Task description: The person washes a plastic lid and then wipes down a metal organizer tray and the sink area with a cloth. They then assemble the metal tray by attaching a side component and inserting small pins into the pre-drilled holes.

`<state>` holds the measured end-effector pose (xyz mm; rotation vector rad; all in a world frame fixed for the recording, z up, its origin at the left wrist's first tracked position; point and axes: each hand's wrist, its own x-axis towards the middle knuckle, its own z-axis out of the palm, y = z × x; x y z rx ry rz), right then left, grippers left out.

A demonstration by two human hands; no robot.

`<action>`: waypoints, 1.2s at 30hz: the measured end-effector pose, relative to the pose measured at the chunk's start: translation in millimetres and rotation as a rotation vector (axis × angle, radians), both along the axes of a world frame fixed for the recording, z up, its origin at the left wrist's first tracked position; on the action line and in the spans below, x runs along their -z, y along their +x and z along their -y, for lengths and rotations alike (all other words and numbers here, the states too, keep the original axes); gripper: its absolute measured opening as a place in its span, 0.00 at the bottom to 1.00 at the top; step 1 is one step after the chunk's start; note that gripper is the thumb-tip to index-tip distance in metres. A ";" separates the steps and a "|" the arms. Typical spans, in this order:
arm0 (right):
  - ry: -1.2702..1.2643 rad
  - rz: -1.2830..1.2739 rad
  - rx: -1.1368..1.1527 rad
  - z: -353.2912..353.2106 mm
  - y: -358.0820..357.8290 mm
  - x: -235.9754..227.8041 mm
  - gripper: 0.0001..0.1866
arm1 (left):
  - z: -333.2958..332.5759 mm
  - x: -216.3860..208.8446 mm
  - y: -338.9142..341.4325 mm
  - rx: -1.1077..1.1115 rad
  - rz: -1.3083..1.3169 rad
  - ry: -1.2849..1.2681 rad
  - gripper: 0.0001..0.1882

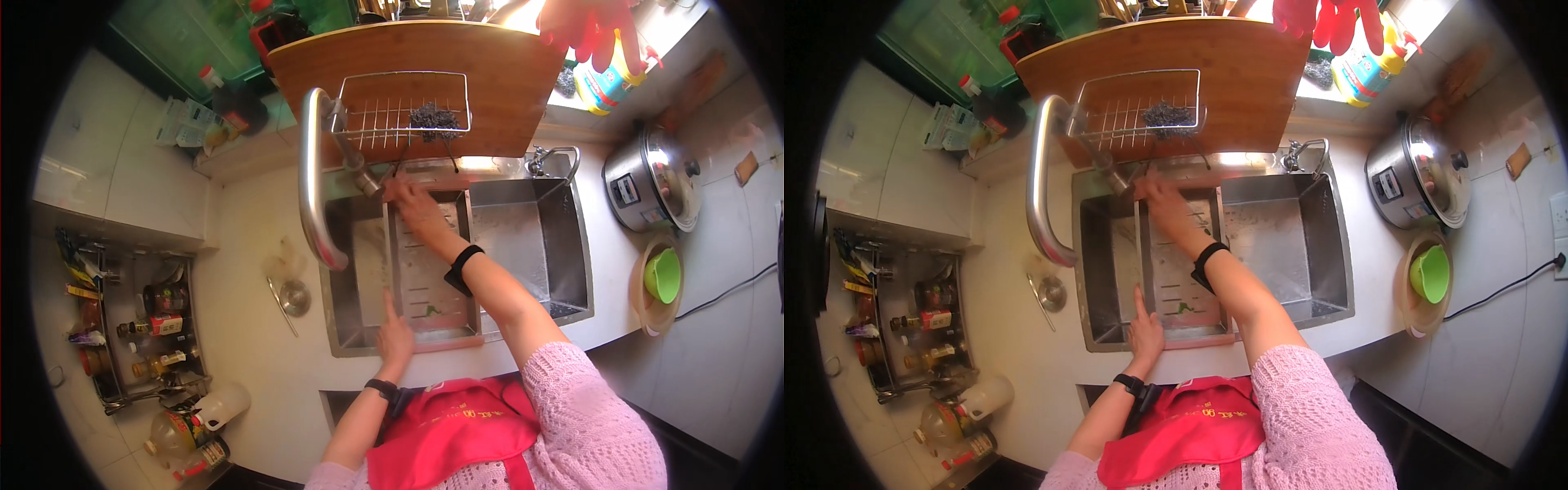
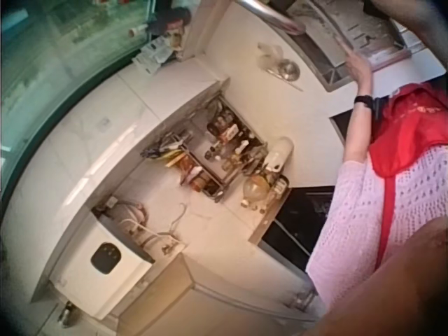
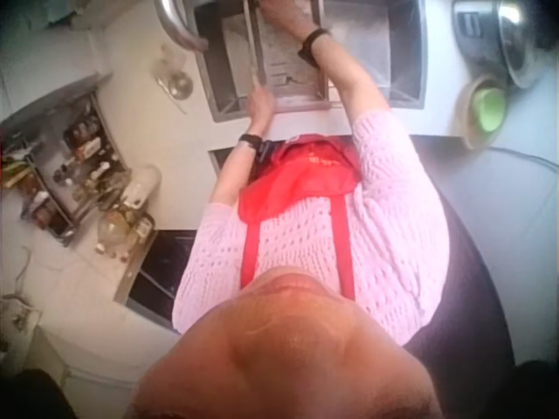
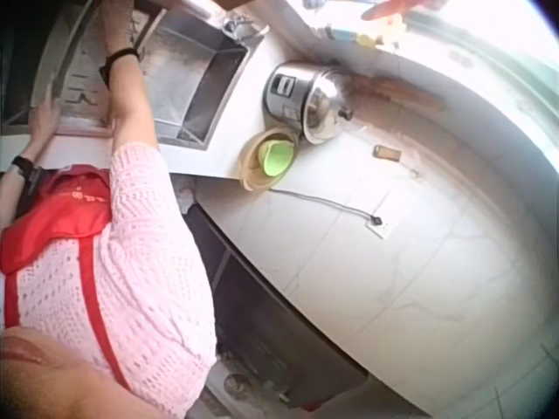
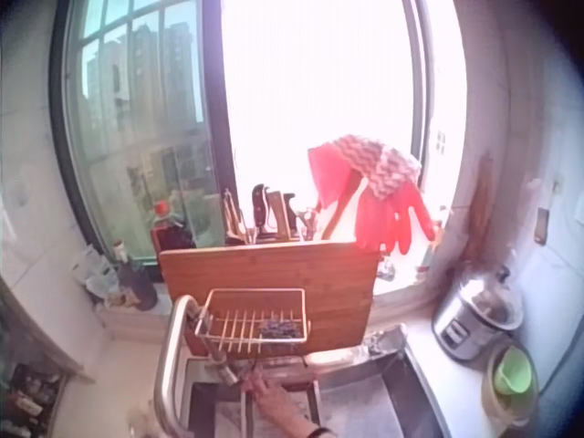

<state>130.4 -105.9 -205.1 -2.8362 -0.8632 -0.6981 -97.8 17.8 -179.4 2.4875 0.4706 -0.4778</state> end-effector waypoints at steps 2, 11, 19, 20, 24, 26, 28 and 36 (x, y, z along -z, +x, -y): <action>0.046 -0.008 0.028 21.7 -4.9 6.6 0.22 | -1.1 0.5 -2.1 -0.012 -0.012 0.005 0.42; 0.132 0.164 0.567 59.2 -10.5 3.7 0.18 | -2.1 6.3 -1.9 0.027 0.085 -0.017 0.41; 0.351 -0.244 -0.028 -13.2 -12.4 -14.6 0.25 | -5.7 5.1 -5.1 -0.023 0.084 0.001 0.42; 0.525 -0.259 -0.163 -13.6 -11.1 -2.6 0.24 | -2.9 5.3 -3.8 -0.019 0.085 0.000 0.42; 0.493 -0.331 -0.120 -38.2 -22.3 2.6 0.26 | -2.5 3.0 -1.6 -0.016 0.031 -0.037 0.42; 0.399 -0.347 -0.114 -38.5 -24.5 -9.5 0.28 | -2.4 1.3 -3.0 -0.033 0.040 -0.044 0.42; 0.385 -0.439 -0.173 -28.2 -35.2 -3.0 0.31 | 2.8 2.1 0.5 -0.037 0.052 -0.037 0.41; 0.368 -1.185 -0.507 -13.8 -135.8 -22.4 0.30 | -12.4 1.7 -1.1 -0.125 0.037 -0.128 0.34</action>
